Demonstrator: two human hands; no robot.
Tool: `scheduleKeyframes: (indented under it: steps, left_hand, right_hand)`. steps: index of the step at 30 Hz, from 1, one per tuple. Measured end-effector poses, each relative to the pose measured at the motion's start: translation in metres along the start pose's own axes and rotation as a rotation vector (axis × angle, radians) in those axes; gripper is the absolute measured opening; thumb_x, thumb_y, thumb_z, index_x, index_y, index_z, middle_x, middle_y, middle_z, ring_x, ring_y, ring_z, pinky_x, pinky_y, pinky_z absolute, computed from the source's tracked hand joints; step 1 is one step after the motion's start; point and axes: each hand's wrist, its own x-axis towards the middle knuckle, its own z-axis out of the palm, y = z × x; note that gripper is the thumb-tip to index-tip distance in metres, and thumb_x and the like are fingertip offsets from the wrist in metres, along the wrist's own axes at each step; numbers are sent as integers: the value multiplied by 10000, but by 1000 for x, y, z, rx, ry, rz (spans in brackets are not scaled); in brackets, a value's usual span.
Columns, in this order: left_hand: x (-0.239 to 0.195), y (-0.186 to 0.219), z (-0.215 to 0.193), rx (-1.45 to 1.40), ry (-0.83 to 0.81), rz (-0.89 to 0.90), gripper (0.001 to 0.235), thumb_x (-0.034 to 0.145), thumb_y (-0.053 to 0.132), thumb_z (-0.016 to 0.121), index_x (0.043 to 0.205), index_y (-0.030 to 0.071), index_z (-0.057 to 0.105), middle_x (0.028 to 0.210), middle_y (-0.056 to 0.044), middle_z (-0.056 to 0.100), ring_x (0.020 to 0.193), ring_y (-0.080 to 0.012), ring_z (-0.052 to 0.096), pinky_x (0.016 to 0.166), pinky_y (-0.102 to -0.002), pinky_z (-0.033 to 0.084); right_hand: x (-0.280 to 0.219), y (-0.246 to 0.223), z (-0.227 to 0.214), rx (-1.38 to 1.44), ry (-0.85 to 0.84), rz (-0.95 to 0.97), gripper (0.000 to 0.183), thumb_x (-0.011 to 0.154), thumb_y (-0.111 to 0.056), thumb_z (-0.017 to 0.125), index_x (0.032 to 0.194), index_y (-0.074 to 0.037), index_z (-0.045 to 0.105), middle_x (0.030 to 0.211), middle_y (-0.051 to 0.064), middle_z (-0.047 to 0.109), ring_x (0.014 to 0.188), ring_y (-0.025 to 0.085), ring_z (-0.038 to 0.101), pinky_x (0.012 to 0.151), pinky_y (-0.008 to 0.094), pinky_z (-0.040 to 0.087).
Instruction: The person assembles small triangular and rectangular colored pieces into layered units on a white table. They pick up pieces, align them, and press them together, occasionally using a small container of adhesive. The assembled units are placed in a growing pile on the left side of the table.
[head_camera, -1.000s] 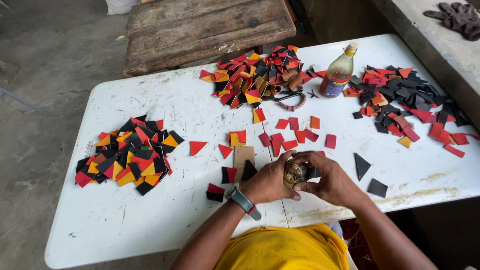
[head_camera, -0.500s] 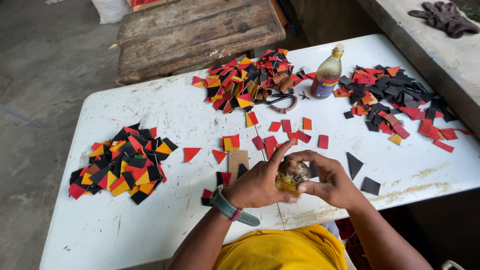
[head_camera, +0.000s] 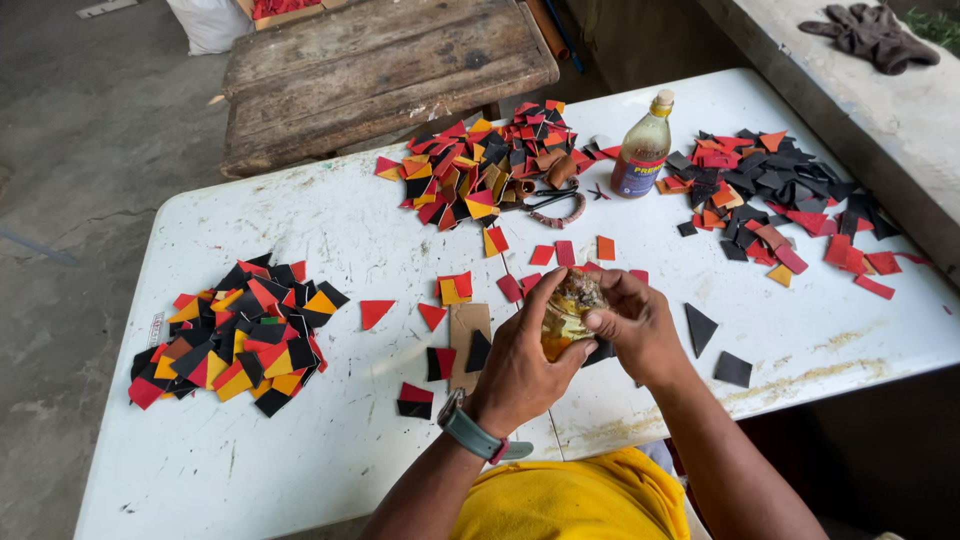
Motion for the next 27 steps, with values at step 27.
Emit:
scheduleKeyframes:
  steps: [27]
  left_hand:
    - [-67,-61,-156,414,245,-229,305,928,163,717,1193,18,674,1132,-173,731,1057,-322,712,873,-398,561]
  right_hand:
    - [48,-28,-156,-1195,577,-174,994,865,-149,872,1664,-52,287,1397,207,647,1226,273,677,1045,369,527]
